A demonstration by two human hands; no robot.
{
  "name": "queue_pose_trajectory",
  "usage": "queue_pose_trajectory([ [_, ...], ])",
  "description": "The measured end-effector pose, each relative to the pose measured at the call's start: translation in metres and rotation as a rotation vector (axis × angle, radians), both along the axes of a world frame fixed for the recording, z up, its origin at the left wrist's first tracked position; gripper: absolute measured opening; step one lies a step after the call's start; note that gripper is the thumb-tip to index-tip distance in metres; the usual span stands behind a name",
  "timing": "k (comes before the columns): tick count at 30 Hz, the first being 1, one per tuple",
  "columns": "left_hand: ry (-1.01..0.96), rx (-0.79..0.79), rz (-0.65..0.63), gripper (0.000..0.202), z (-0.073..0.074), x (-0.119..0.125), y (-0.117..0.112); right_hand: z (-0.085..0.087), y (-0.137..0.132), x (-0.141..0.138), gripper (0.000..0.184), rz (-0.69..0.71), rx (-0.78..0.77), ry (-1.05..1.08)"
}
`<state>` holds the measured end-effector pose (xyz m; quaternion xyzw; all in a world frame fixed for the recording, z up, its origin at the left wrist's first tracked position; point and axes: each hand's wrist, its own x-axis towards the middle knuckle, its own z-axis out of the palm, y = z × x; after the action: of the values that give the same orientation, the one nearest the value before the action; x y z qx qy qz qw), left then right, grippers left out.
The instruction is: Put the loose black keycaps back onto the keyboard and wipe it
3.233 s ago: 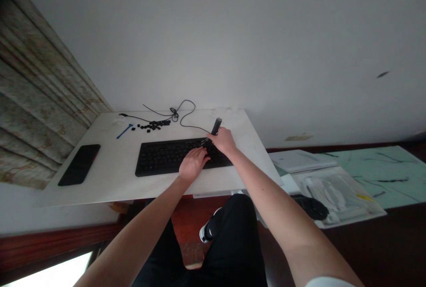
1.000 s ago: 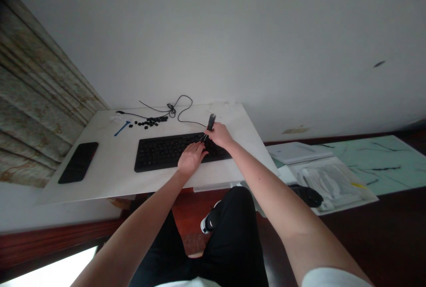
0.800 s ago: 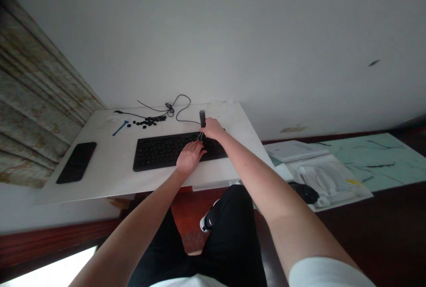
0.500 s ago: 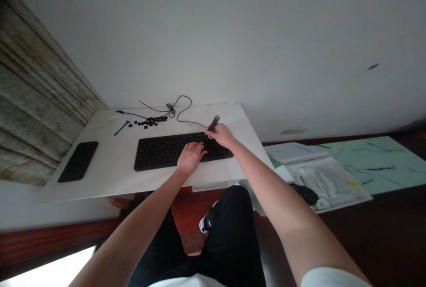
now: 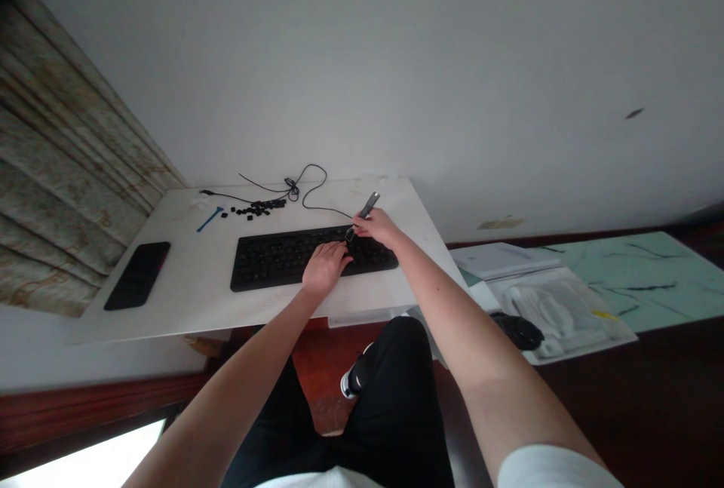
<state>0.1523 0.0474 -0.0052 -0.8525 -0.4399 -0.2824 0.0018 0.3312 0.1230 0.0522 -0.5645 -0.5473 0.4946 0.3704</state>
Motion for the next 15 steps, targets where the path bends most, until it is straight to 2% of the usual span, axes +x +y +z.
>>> queue_pose_trajectory([
  [2,-0.003,-0.003,0.001,0.017,-0.001,0.0,0.0,0.003,-0.001,-0.004,0.01,-0.004,0.02,-0.123],
  [6,0.001,-0.013,-0.002,0.017,-0.002,0.0,0.002,0.01,-0.002,-0.016,0.011,0.065,0.191,-0.541],
  [8,0.008,-0.018,0.0,0.018,-0.002,0.0,0.002,0.013,-0.003,-0.021,0.012,0.083,0.255,-0.655],
  [10,0.015,-0.023,0.004,0.019,-0.003,0.0,0.003,0.015,-0.003,-0.023,0.012,0.094,0.268,-0.659],
  [15,0.021,-0.033,0.004,0.019,-0.003,0.0,0.003,0.012,-0.009,-0.016,0.013,0.09,0.221,-0.488],
])
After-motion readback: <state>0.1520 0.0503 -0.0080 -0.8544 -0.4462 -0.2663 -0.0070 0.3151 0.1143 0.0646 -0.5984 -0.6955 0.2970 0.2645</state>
